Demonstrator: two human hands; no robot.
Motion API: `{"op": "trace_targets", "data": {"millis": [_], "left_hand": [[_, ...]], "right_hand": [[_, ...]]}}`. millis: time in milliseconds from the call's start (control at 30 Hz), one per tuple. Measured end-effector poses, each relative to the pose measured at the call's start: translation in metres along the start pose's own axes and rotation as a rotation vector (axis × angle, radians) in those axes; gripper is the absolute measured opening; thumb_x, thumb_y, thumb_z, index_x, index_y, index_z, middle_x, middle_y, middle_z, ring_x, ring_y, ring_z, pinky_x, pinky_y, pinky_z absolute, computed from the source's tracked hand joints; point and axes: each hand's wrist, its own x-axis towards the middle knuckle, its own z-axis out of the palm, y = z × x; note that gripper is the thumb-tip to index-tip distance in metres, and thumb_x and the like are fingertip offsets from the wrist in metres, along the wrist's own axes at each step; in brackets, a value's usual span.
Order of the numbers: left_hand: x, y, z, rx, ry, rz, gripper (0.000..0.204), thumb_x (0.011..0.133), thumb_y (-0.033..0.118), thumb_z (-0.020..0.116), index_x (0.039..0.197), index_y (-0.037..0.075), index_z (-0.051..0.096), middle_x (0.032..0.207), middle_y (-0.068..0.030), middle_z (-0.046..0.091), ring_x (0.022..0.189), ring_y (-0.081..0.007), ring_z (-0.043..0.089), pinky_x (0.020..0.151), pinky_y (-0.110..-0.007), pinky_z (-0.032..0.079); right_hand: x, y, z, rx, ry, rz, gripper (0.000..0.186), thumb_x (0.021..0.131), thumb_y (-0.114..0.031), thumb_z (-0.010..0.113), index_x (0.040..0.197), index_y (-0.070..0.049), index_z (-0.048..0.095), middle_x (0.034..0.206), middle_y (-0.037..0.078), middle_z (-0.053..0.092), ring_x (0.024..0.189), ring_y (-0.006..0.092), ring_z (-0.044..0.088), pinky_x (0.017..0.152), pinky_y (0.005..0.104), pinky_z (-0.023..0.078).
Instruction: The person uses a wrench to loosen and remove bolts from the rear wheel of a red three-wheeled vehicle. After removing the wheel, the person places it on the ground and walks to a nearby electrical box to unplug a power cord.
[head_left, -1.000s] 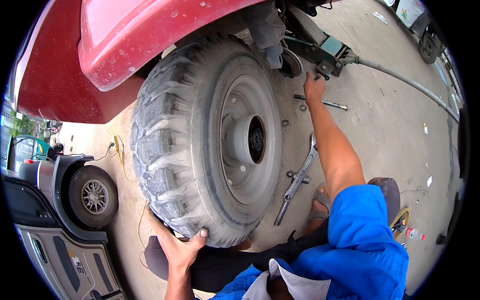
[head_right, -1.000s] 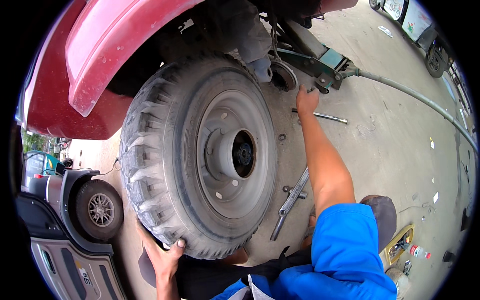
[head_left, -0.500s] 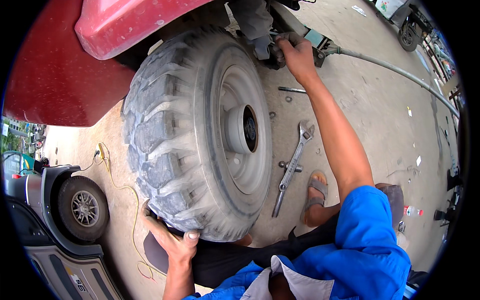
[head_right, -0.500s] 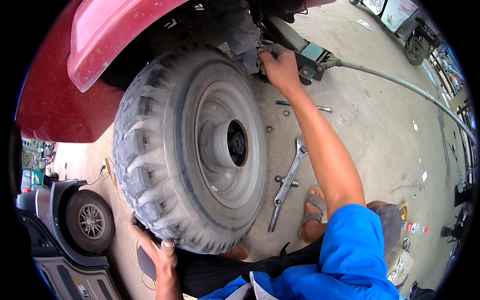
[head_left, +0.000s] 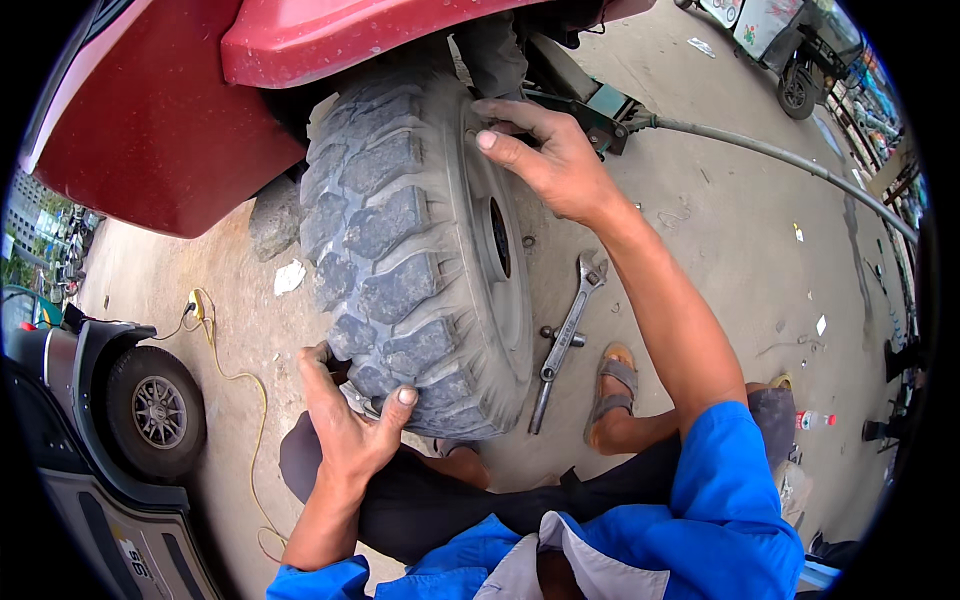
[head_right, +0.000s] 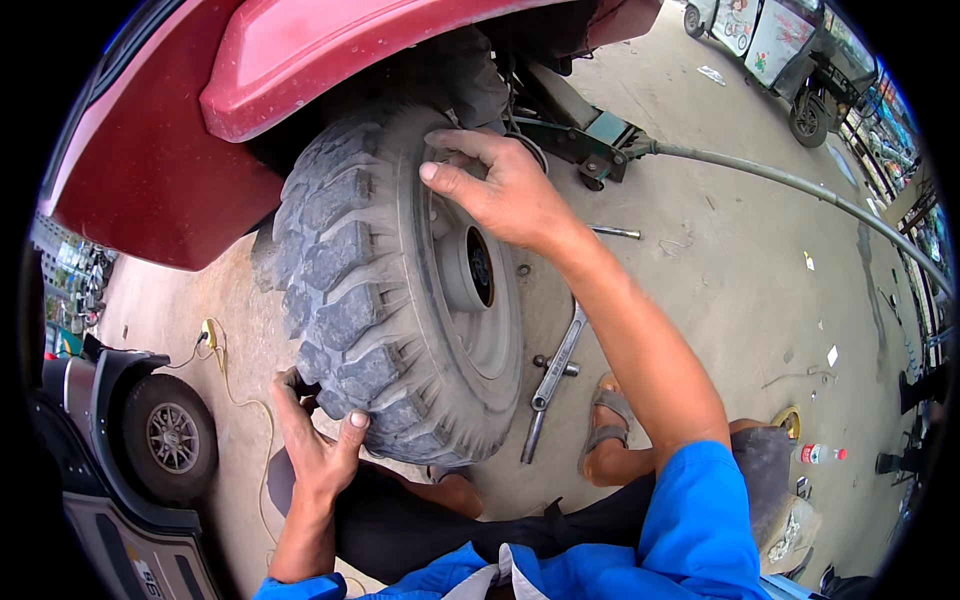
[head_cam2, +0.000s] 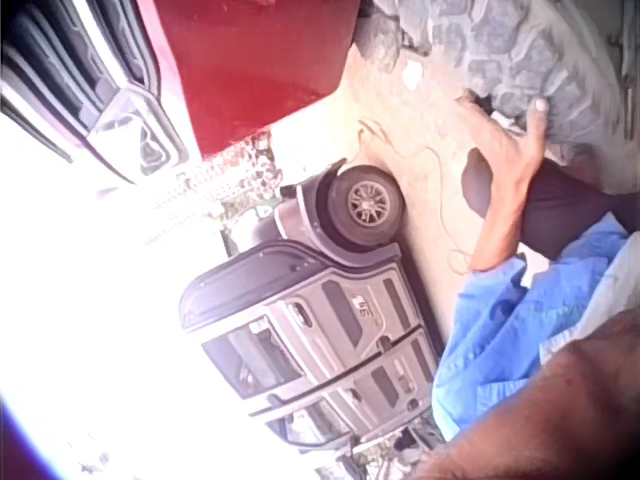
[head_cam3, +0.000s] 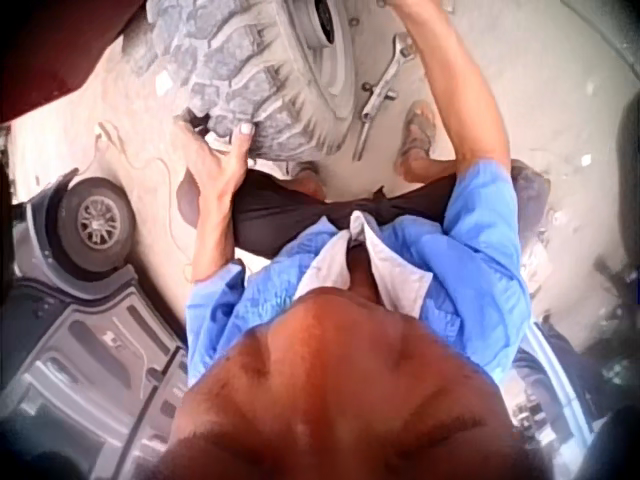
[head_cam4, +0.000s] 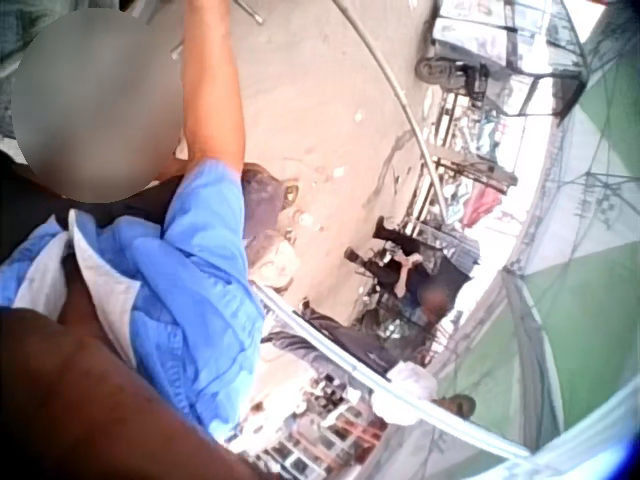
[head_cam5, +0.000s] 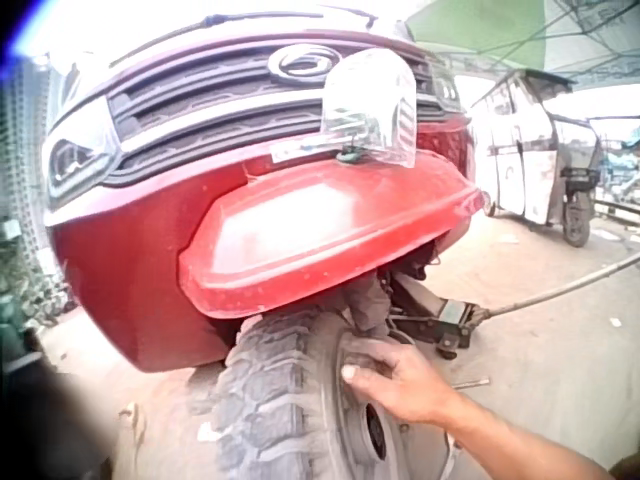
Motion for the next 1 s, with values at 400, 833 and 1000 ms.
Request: {"op": "trace_targets", "data": {"millis": [400,833,1000], "left_hand": [[0.02,0.016,-0.02,0.094,-0.116,0.106,0.071,0.071,0.054,0.081,0.091,-0.005,0.047,0.076,-0.0134,0.051,0.071,-0.0221,0.052,0.064,-0.036,0.045],[-0.009,0.03,-0.026,-0.043,-0.469,0.344,0.05,0.075,0.028,0.082,0.084,-0.003,0.044,0.065,-0.0217,0.057,0.064,-0.0403,0.063,0.054,-0.043,0.048],[-0.015,0.038,-0.022,-0.063,-0.598,0.451,0.046,0.076,0.022,0.079,0.089,-0.004,0.042,0.076,-0.0259,0.056,0.068,-0.0446,0.06,0.056,-0.047,0.048]], "right_hand": [[0.035,-0.056,0.063,-0.426,-0.071,-0.093,0.084,0.071,-0.057,0.073,0.131,0.0,0.057,0.139,0.032,0.043,0.13,0.0445,0.041,0.11,0.0459,0.034],[-0.017,-0.112,0.021,-0.575,-0.102,-0.042,0.073,0.074,-0.056,0.076,0.11,0.006,0.062,0.12,0.025,0.052,0.118,0.0382,0.051,0.1,0.0433,0.042],[-0.026,-0.114,0.01,-0.659,-0.041,0.008,0.08,0.071,-0.059,0.078,0.102,0.012,0.06,0.113,0.029,0.055,0.108,0.0364,0.056,0.094,0.0416,0.045]]}}
